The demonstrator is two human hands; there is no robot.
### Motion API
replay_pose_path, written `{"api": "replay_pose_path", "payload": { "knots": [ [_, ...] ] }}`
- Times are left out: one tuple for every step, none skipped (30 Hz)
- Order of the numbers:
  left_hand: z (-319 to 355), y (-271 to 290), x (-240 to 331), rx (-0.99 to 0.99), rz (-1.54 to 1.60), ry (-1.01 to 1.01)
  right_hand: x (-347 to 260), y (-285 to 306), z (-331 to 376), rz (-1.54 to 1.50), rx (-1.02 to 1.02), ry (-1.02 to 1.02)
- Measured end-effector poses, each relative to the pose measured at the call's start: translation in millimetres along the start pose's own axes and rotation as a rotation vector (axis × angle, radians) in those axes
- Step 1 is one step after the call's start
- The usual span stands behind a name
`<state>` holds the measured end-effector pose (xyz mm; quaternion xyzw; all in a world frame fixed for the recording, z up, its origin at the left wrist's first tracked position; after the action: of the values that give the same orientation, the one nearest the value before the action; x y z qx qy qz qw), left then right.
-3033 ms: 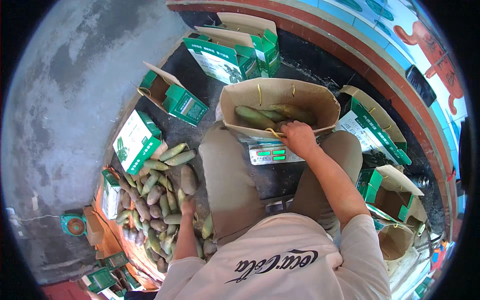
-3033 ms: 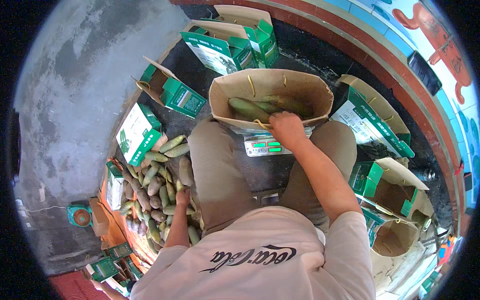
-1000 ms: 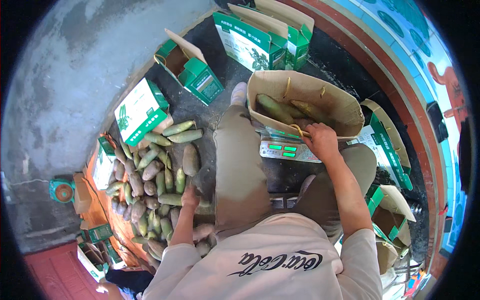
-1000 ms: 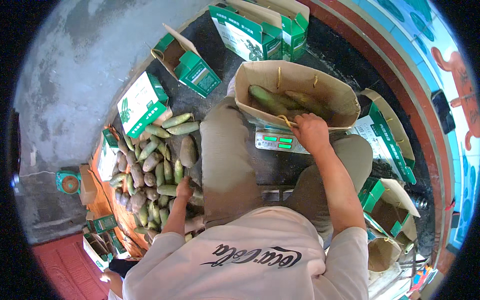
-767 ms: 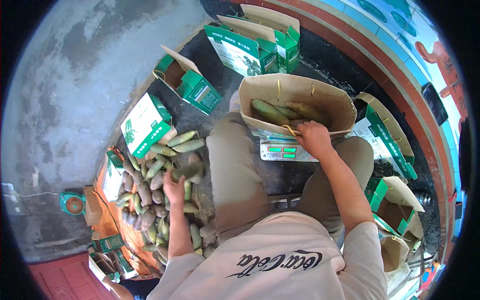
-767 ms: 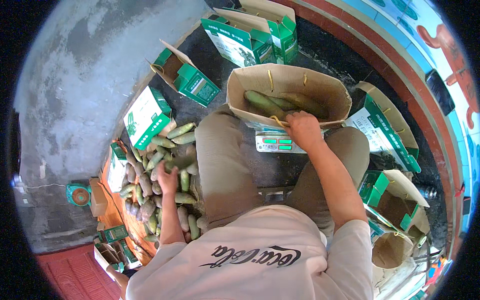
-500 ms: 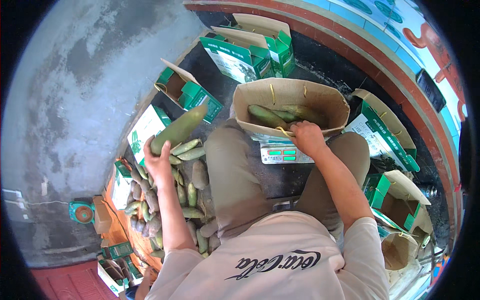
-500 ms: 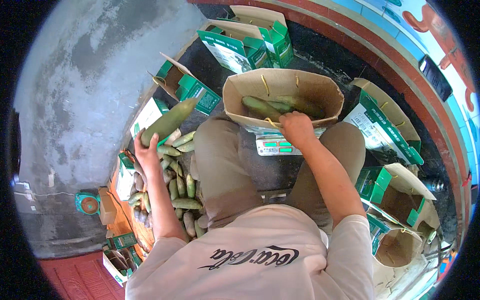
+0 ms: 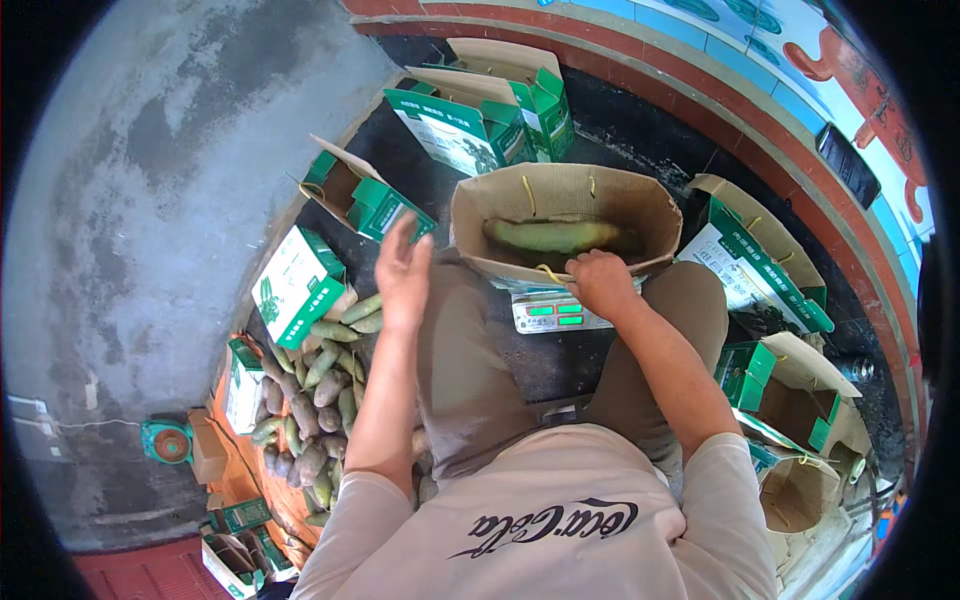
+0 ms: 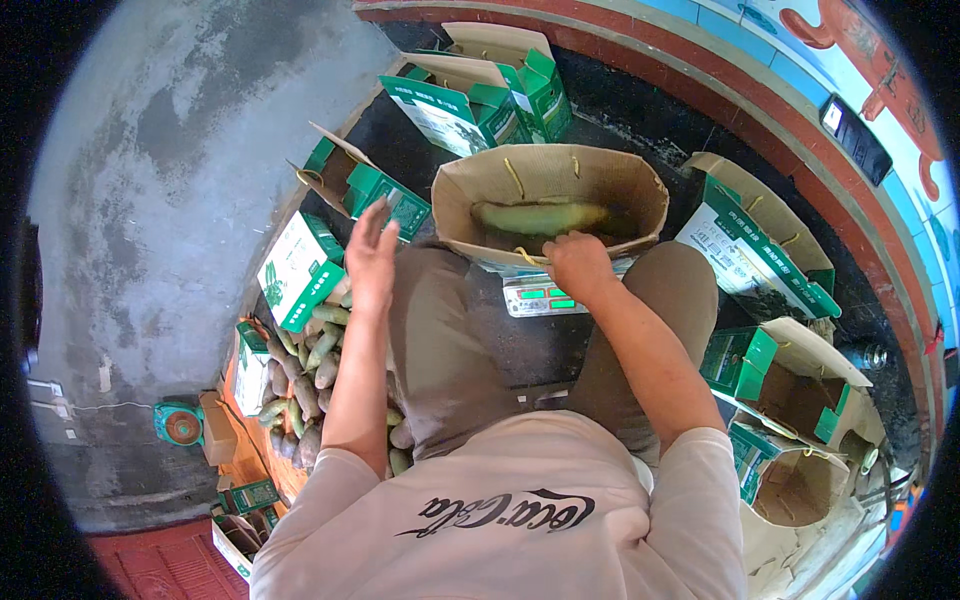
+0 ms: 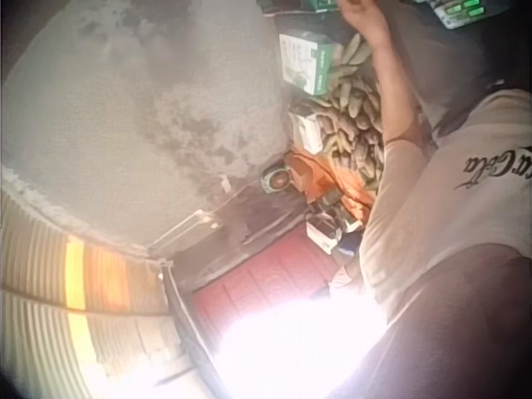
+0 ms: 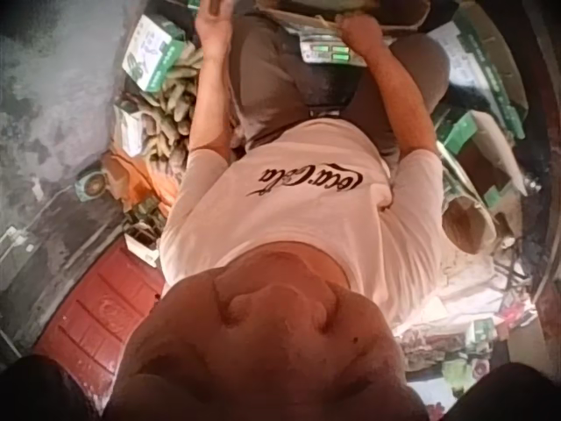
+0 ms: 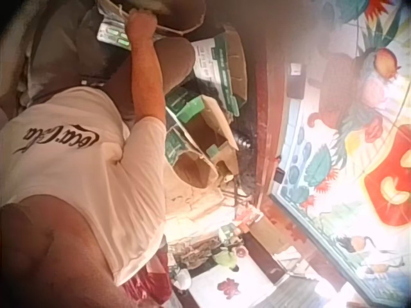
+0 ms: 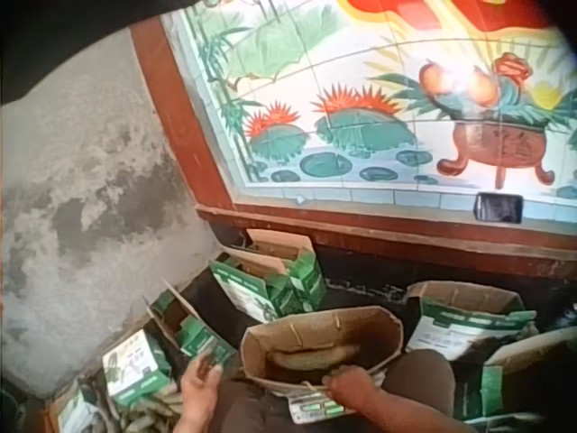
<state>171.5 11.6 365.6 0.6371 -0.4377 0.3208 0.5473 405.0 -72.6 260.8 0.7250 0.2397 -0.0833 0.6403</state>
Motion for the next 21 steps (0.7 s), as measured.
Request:
{"api": "replay_pose_path", "payload": {
  "knots": [
    [2.3,15.4,-9.0,0.025,-0.057,-0.013,0.0,1.9,1.5,0.009,0.005,0.003],
    [6.0,34.5,-19.9,0.056,-0.117,-0.025,-1.9,2.8,0.9,0.015,0.009,0.012],
    [11.5,51.0,-32.5,0.093,-0.155,0.008,-1.1,2.9,0.9,0.016,0.007,0.012],
    [19.6,69.1,-46.5,0.132,-0.195,0.043,1.2,3.4,0.1,0.000,0.009,0.003],
    [28.1,85.5,-70.4,0.129,-0.262,0.071,2.3,4.0,-0.5,-0.015,0.012,-0.006],
    [39.0,101.3,-99.7,0.127,-0.329,0.099,0.7,3.5,-1.0,-0.013,0.007,0.001],
    [53.2,113.4,-132.3,0.106,-0.377,0.154,-0.7,4.2,-1.5,-0.019,0.015,0.006],
    [71.0,121.7,-161.5,0.083,-0.424,0.209,-1.5,4.9,-1.3,-0.025,0.021,0.009],
    [90.8,121.3,-182.2,-0.001,-0.557,0.262,-0.5,3.8,-0.1,-0.021,0.015,0.010],
    [112.3,120.6,-202.6,-0.086,-0.688,0.313,0.9,4.7,0.3,-0.031,0.027,0.011],
    [138.0,120.3,-232.8,-0.161,-0.783,0.385,0.7,5.9,0.5,-0.042,0.038,0.014],
    [165.9,119.5,-265.8,-0.238,-0.876,0.459,-1.1,5.1,1.2,-0.038,0.028,0.021],
    [193.8,112.7,-293.0,-0.333,-0.895,0.454,-3.2,7.0,1.2,-0.039,0.039,0.028],
    [218.3,104.6,-314.4,-0.430,-0.911,0.448,-4.6,9.2,1.2,-0.039,0.049,0.035],
    [246.3,98.5,-335.5,-0.546,-0.965,0.598,-6.5,8.0,1.3,-0.034,0.033,0.046],
    [277.6,94.4,-353.5,-0.664,-1.012,0.753,-6.5,8.0,0.9,-0.027,0.027,0.033],
    [299.1,95.0,-369.1,-0.659,-0.993,0.775,-6.8,8.6,-0.1,-0.019,0.019,0.023],
    [325.1,88.7,-391.5,-0.744,-0.995,0.727,-10.7,7.2,-1.3,-0.018,-0.004,0.046],
    [351.3,82.0,-416.2,-0.829,-0.993,0.680,-10.6,10.2,-1.4,-0.016,0.021,0.031],
    [375.5,84.1,-451.1,-0.816,-0.977,0.720,-11.1,13.7,-2.8,-0.021,0.045,0.021],
    [403.6,79.7,-485.7,-0.902,-1.063,0.655,-13.1,12.7,-7.6,-0.047,0.030,0.028]
  ]
}}
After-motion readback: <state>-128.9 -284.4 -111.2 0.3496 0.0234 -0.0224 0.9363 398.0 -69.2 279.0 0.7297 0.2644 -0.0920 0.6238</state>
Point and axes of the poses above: each hand's wrist, its own z-axis away from the middle knuckle, its own y-axis out of the back of the hand, x = y × z, the point moved 10 cm from there along -z, towards the middle knuckle, and after that the axes turned 13 degrees about -z, right-handed, at the moved point
